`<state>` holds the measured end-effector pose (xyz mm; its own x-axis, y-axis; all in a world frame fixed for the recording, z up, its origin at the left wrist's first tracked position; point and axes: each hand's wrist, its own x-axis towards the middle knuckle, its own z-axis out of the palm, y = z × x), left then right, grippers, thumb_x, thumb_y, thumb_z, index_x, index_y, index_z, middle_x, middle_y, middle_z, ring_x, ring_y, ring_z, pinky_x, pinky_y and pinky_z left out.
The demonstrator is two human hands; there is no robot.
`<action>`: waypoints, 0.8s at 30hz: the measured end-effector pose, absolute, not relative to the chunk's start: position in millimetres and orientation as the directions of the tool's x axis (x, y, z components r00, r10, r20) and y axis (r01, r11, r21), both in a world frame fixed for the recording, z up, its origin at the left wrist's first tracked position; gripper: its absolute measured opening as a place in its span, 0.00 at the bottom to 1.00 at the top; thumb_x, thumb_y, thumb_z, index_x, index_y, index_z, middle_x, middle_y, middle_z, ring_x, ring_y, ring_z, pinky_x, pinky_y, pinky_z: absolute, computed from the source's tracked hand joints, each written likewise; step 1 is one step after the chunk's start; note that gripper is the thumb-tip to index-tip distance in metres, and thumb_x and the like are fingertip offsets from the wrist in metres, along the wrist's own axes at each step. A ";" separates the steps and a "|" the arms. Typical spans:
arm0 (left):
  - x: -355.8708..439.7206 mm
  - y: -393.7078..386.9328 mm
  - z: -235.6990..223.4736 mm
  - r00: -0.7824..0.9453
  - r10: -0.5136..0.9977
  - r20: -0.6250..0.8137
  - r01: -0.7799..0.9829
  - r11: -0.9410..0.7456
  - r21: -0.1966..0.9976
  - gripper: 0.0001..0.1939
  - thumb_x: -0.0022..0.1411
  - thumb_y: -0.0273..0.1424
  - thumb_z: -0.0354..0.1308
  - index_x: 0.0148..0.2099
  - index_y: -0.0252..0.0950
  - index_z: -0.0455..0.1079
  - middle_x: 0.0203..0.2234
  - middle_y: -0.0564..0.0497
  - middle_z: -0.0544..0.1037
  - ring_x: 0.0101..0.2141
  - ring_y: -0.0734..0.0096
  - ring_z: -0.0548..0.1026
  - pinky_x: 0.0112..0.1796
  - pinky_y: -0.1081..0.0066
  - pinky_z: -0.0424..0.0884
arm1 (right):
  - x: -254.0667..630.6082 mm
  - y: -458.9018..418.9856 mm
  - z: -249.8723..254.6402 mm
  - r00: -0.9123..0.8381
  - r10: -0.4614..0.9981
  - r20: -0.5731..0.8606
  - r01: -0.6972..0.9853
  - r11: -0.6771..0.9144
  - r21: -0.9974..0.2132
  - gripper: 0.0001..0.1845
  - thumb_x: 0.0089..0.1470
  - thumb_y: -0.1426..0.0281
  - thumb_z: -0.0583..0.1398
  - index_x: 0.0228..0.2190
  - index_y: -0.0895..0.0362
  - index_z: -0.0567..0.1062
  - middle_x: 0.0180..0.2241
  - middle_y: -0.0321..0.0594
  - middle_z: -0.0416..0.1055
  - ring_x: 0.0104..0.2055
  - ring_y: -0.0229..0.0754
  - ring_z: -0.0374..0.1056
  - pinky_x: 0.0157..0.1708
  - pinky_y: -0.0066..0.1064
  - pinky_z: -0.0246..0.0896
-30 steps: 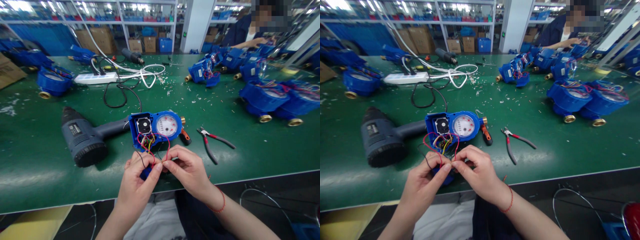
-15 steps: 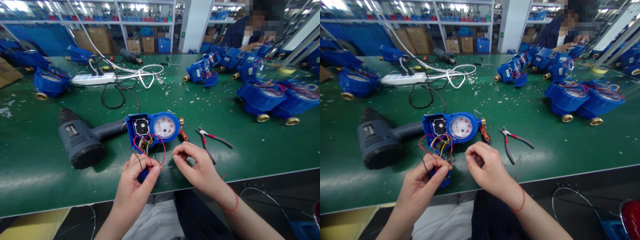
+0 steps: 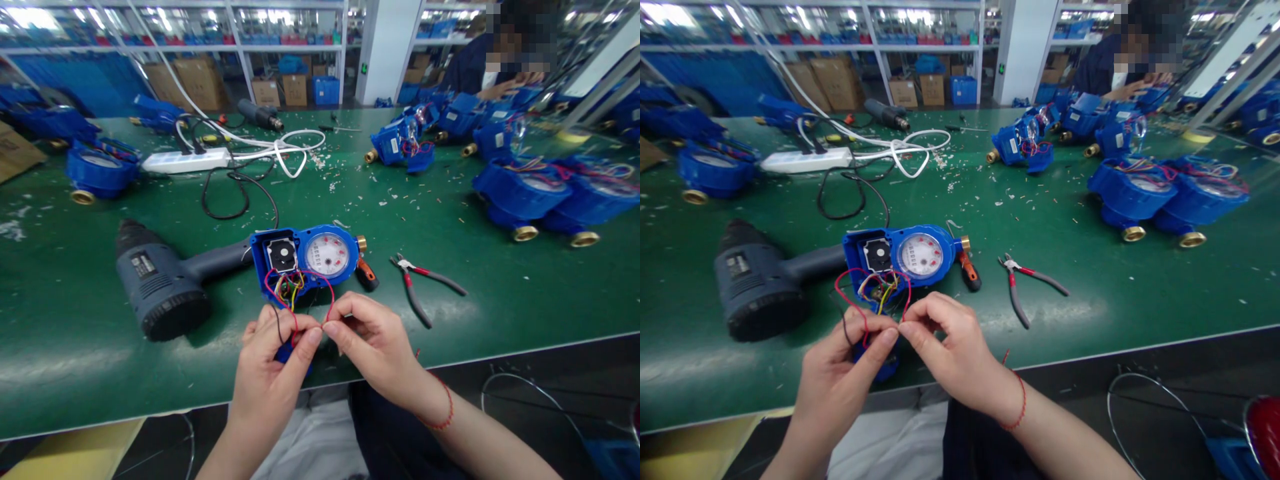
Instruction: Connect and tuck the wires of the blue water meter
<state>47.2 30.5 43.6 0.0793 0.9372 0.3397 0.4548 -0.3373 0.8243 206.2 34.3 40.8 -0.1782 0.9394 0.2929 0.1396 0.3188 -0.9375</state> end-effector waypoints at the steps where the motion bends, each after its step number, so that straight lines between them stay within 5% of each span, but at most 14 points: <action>1: 46.7 30.5 43.4 0.081 0.940 0.331 0.452 -0.331 0.829 0.07 0.61 0.31 0.60 0.30 0.43 0.75 0.22 0.57 0.74 0.27 0.68 0.70 0.32 0.66 0.61 | 206.1 34.1 41.1 -0.176 0.924 0.339 0.192 0.370 -0.909 0.09 0.62 0.68 0.59 0.29 0.56 0.70 0.26 0.33 0.65 0.26 0.32 0.61 0.27 0.27 0.57; 4: 43.7 29.8 42.9 0.080 0.951 0.299 0.428 -0.304 0.851 0.07 0.61 0.31 0.60 0.30 0.43 0.75 0.22 0.57 0.73 0.27 0.70 0.69 0.32 0.67 0.61 | 211.0 38.3 40.3 -0.168 0.879 0.447 0.317 0.478 -0.819 0.08 0.63 0.71 0.57 0.29 0.56 0.69 0.26 0.34 0.67 0.28 0.35 0.63 0.27 0.27 0.57; 8: 40.0 28.1 44.0 0.041 0.970 0.239 0.339 -0.238 0.910 0.09 0.62 0.31 0.59 0.29 0.42 0.73 0.23 0.57 0.70 0.27 0.72 0.68 0.30 0.72 0.63 | 232.4 53.0 37.4 -0.004 0.885 0.466 0.423 0.424 -0.801 0.08 0.64 0.72 0.54 0.31 0.55 0.67 0.29 0.36 0.65 0.28 0.35 0.61 0.27 0.29 0.54; 14: 42.9 29.4 46.2 0.043 0.982 0.181 0.300 -0.186 0.936 0.09 0.61 0.32 0.59 0.27 0.42 0.72 0.23 0.56 0.71 0.28 0.71 0.68 0.29 0.73 0.64 | 247.2 56.1 41.6 -0.004 0.891 0.455 0.512 0.392 -0.764 0.13 0.54 0.77 0.56 0.20 0.56 0.64 0.20 0.33 0.59 0.23 0.34 0.55 0.25 0.30 0.49; 18: 44.0 29.2 45.0 0.052 0.982 0.181 0.324 -0.188 0.927 0.08 0.61 0.33 0.59 0.28 0.42 0.73 0.24 0.56 0.71 0.29 0.71 0.68 0.31 0.71 0.64 | 227.1 46.7 49.7 -0.162 0.929 0.332 0.281 0.366 -0.887 0.06 0.54 0.75 0.59 0.35 0.57 0.74 0.31 0.36 0.71 0.31 0.35 0.65 0.30 0.26 0.61; 21: 43.6 28.3 45.0 0.069 0.980 0.188 0.357 -0.200 0.913 0.08 0.61 0.33 0.59 0.28 0.43 0.73 0.24 0.57 0.72 0.29 0.69 0.69 0.33 0.69 0.63 | 211.6 44.9 52.9 -0.236 0.946 0.222 0.004 0.229 -0.973 0.03 0.55 0.70 0.63 0.32 0.57 0.76 0.30 0.36 0.72 0.31 0.34 0.65 0.31 0.25 0.62; 24: 42.8 28.6 45.9 0.092 0.969 0.227 0.388 -0.245 0.889 0.07 0.59 0.32 0.60 0.28 0.43 0.74 0.22 0.57 0.72 0.28 0.69 0.69 0.33 0.67 0.62 | 203.4 45.7 51.8 -0.150 0.973 0.174 -0.092 0.161 -0.983 0.06 0.54 0.70 0.64 0.27 0.58 0.75 0.26 0.34 0.71 0.26 0.32 0.64 0.26 0.22 0.60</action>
